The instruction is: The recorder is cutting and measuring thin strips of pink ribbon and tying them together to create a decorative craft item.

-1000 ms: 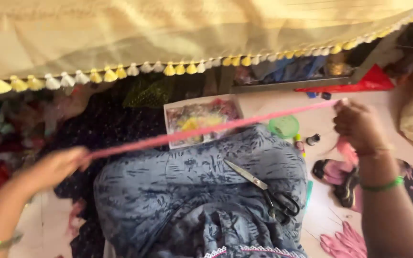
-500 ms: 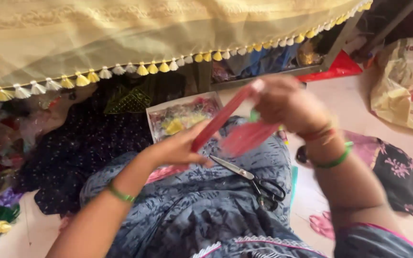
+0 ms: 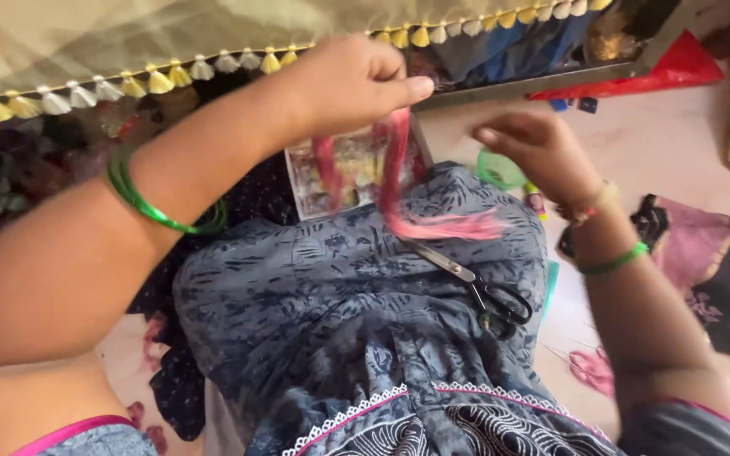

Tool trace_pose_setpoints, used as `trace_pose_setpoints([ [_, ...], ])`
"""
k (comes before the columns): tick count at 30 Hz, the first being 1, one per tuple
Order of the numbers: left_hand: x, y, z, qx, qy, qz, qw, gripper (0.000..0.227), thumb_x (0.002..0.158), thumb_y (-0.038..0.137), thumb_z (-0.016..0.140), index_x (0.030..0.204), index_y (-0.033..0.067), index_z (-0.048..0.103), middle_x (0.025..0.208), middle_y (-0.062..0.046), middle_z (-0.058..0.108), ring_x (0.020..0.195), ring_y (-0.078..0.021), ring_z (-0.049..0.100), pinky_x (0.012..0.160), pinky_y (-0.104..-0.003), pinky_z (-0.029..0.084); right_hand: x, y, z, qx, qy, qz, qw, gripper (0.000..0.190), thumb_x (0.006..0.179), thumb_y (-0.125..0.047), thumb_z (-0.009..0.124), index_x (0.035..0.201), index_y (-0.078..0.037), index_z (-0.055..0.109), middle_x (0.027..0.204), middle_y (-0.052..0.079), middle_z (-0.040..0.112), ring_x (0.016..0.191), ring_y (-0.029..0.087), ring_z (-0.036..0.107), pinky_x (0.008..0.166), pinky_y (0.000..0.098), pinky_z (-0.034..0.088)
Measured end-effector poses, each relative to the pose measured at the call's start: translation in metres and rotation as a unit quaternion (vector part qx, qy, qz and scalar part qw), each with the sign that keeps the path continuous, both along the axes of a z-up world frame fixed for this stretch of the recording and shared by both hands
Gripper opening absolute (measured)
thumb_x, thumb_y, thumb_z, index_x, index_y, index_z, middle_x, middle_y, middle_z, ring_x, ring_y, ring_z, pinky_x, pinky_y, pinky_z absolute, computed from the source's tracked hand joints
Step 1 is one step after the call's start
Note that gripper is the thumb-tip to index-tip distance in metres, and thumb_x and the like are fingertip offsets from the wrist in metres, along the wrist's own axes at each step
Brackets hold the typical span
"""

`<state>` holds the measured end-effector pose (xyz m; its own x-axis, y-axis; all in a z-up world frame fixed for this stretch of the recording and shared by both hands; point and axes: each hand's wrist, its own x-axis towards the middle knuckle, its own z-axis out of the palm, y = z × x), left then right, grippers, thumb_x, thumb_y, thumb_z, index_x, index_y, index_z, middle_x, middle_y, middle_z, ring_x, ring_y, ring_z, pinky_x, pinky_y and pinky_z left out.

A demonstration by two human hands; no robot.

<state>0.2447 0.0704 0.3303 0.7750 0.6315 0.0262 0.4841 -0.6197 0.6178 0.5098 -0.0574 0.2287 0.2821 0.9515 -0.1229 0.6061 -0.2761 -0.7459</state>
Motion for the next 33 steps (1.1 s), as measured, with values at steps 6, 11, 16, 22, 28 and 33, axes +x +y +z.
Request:
trace_pose_setpoints([
  [6, 0.0, -0.006, 0.057, 0.003, 0.031, -0.014, 0.999, 0.025, 0.088, 0.035, 0.068, 0.092, 0.0104, 0.071, 0.075, 0.002, 0.074, 0.062, -0.0095, 0.073, 0.052, -0.032, 0.062, -0.061, 0.047, 0.033, 0.279, 0.284, 0.269, 0.877, 0.026, 0.102, -0.004, 0.072, 0.126, 0.004, 0.068, 0.118, 0.009, 0.074, 0.11, 0.014, 0.069, 0.101, 0.029, 0.056],
  [11, -0.016, -0.024, 0.093, 0.087, 0.225, 0.123, 0.963, 0.041, 0.094, 0.05, 0.071, 0.113, 0.0155, 0.061, 0.078, -0.009, 0.068, 0.058, -0.0238, 0.067, 0.053, -0.038, 0.057, -0.089, 0.042, 0.078, 0.274, 0.402, 0.288, 0.825, 0.012, 0.099, -0.008, 0.069, 0.109, -0.002, 0.068, 0.101, 0.01, 0.075, 0.093, 0.016, 0.074, 0.085, 0.0312, 0.062],
  [16, -0.037, 0.003, 0.082, 0.195, 0.13, 0.049, 0.971, 0.049, 0.1, 0.057, 0.063, 0.103, 0.0083, 0.071, 0.074, -0.008, 0.068, 0.058, -0.0229, 0.063, 0.052, -0.041, 0.051, -0.069, 0.036, 0.059, 0.234, 0.472, 0.279, 0.803, 0.006, 0.099, -0.01, 0.068, 0.101, -0.005, 0.071, 0.087, 0.009, 0.073, 0.071, 0.013, 0.068, 0.064, 0.0255, 0.055],
  [22, -0.065, 0.016, 0.082, 0.184, 0.102, -0.002, 0.978, 0.033, 0.1, 0.042, 0.064, 0.102, 0.012, 0.077, 0.076, -0.01, 0.069, 0.063, -0.0249, 0.062, 0.057, -0.042, 0.049, 0.002, 0.026, 0.017, 0.228, 0.336, 0.187, 0.895, 0.01, 0.1, -0.006, 0.071, 0.104, 0.003, 0.072, 0.087, 0.01, 0.07, 0.07, 0.011, 0.062, 0.065, 0.0249, 0.051],
  [28, -0.033, -0.011, 0.08, 0.203, 0.087, -0.036, 0.975, 0.027, 0.097, 0.038, 0.067, 0.108, 0.0141, 0.074, 0.085, -0.003, 0.073, 0.073, -0.0186, 0.069, 0.066, -0.039, 0.053, -0.036, 0.016, 0.071, 0.26, 0.249, 0.185, 0.914, 0.026, 0.092, -0.01, 0.073, 0.115, 0.002, 0.069, 0.106, 0.004, 0.072, 0.09, 0.007, 0.063, 0.082, 0.0205, 0.053],
  [33, -0.004, -0.022, 0.083, 0.133, 0.069, -0.051, 0.987, 0.03, 0.098, 0.037, 0.062, 0.109, 0.0106, 0.07, 0.086, -0.001, 0.076, 0.074, -0.0134, 0.074, 0.063, -0.033, 0.057, -0.073, 0.026, 0.092, 0.297, 0.306, 0.299, 0.854, 0.026, 0.098, -0.009, 0.074, 0.12, 0.003, 0.068, 0.11, 0.004, 0.071, 0.1, 0.008, 0.067, 0.091, 0.0217, 0.055],
])
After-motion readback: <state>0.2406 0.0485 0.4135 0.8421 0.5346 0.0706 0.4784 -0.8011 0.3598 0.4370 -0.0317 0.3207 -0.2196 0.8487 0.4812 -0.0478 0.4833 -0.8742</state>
